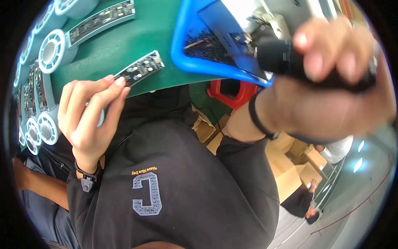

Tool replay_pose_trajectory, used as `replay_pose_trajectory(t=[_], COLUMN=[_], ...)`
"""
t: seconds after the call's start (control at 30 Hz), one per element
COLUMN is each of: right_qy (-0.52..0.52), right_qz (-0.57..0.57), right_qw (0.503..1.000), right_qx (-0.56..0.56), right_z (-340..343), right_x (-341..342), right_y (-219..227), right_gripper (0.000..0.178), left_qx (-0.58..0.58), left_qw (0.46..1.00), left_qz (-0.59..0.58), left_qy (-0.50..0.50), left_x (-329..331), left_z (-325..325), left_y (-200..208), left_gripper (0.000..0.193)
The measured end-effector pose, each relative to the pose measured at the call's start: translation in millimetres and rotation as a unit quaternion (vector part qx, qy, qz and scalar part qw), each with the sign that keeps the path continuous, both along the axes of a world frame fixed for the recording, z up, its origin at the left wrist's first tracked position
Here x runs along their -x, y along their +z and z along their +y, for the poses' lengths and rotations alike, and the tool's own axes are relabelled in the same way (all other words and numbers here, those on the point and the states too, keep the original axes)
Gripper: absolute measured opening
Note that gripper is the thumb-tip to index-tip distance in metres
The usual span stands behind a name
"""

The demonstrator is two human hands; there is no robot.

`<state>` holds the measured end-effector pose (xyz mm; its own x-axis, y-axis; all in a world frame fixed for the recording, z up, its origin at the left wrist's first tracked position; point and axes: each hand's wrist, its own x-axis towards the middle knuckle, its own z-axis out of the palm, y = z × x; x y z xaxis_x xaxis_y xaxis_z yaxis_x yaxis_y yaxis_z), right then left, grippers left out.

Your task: The person picks up a circuit board and a fan housing, fits them together, and drives screws into the assembly using a power screwdriver. They repeat this process for another set of components, occasionally picking up screws from a dispenser.

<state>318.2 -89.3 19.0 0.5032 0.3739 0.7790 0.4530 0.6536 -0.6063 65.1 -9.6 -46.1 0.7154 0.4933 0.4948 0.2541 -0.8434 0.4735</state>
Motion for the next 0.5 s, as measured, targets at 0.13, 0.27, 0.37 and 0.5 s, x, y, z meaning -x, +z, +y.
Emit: replay_pose_trajectory(t=[0.13,0.27,0.37,0.5], right_qy=[0.048,0.07,0.084,0.103], right_qz=[0.006,0.013,0.014,0.012], right_qw=[0.999,0.997,0.995,0.993], right_qx=[0.018,0.041,0.049,0.058], right_z=[3.6,10.0,12.2,10.8], right_x=[36.7,52.3,49.5,48.5], right_y=[3.2,-7.1,-13.5,-16.8], right_gripper=[0.043,0.041,0.04,0.039], left_qx=[-0.002,0.0,-0.006,-0.013], left_qw=[0.999,0.999,0.997,0.998], left_qz=[-0.029,-0.048,-0.07,-0.06], left_qy=[-0.014,-0.012,-0.018,-0.016], left_x=[8.9,13.8,13.8,14.9], left_z=[0.9,-2.8,-2.9,-2.0], left_y=[-4.5,-8.1,-13.7,-14.8], left_gripper=[0.029,0.029,0.031,0.032])
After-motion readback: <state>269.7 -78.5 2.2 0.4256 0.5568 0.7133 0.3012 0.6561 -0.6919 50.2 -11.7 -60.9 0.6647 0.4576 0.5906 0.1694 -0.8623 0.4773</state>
